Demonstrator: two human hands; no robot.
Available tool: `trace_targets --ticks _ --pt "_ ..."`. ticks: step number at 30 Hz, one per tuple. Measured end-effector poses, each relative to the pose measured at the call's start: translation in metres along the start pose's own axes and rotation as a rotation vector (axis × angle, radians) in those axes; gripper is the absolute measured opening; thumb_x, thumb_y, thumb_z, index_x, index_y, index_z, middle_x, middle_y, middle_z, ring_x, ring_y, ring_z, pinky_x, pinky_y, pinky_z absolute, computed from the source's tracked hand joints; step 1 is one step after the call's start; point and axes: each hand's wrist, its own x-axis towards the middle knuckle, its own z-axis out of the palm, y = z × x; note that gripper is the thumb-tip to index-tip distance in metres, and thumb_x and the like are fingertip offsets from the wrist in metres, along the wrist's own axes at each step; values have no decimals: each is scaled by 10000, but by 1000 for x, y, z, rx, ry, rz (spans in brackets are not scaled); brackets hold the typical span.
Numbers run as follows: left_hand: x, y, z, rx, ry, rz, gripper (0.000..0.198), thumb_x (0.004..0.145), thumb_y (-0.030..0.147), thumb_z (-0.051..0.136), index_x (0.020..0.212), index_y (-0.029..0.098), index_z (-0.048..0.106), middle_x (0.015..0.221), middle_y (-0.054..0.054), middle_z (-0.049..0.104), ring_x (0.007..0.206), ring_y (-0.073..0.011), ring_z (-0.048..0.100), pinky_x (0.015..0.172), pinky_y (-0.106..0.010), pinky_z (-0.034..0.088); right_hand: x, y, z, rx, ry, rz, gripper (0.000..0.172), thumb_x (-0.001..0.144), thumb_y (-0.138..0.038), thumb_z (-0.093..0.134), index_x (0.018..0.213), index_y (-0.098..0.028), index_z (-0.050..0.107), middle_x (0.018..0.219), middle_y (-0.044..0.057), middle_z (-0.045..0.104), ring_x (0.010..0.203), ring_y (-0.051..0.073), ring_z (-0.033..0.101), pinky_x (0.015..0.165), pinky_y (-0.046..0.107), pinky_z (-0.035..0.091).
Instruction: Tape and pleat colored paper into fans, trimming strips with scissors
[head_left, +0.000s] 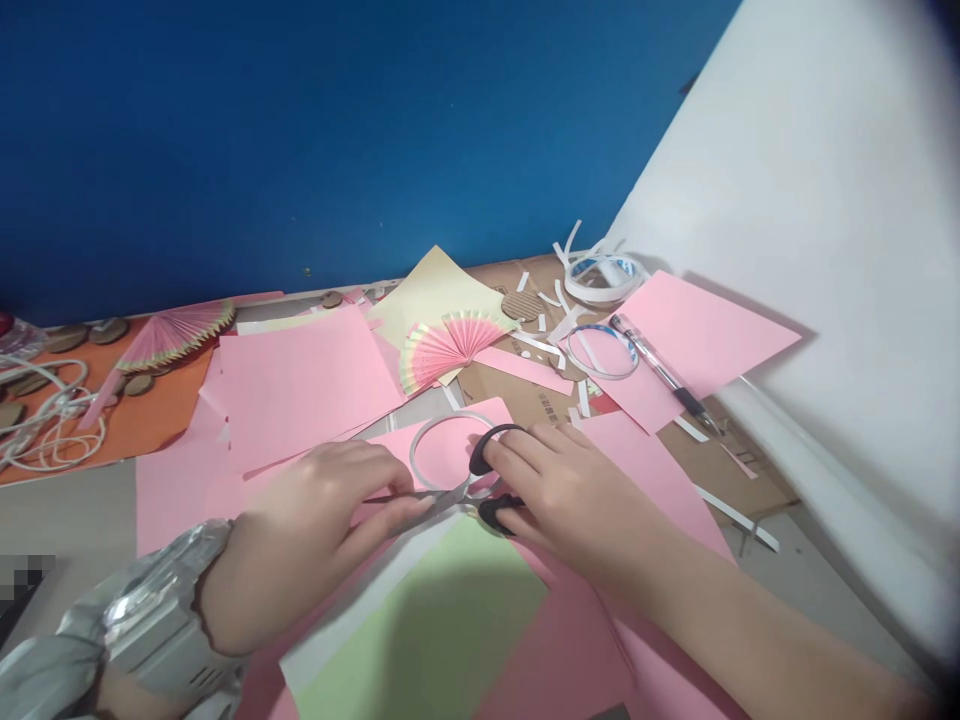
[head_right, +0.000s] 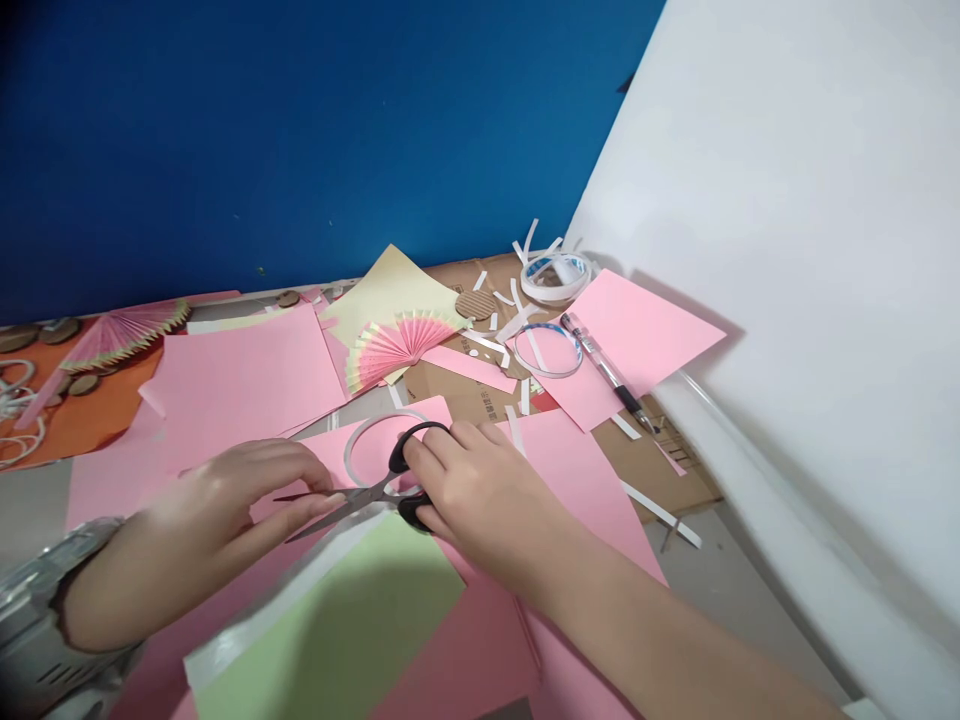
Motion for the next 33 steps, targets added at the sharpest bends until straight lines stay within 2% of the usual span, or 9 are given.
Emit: trace_targets --ticks 7,14,23,33 --pt "-4 -9 -4 113 -94 78 236 930 364 436 850 268 636 834 36 661 814 -168 592 754 -326 413 0 -1 1 -53 9 -71 148 817 -143 546 965 -153 550 905 33 602 809 196 526 676 332 330" --pt "-2 -12 -5 279 -170 192 245 929 258 418 937 243 662 886 -14 689 837 -210 615 764 -364 443 1 -4 -1 -72 -14 -94 132 838 -159 546 970 -164 550 898 21 604 782 181 513 675 326 302" --pt "-2 -15 -8 202 -192 226 233 937 260 425 968 254 655 928 -3 686 864 -190 605 765 -327 446 0 -2 0 -45 -17 -95 163 829 -171 563 990 -152 555 899 16 603 802 182 511 680 325 311" --pt "-2 -13 -7 249 -231 259 192 919 194 469 915 249 652 895 24 690 833 -183 601 751 -331 424 0 -5 -4 -50 -37 -116 214 805 -134 583 1017 -148 565 893 31 614 798 192 509 675 322 327"
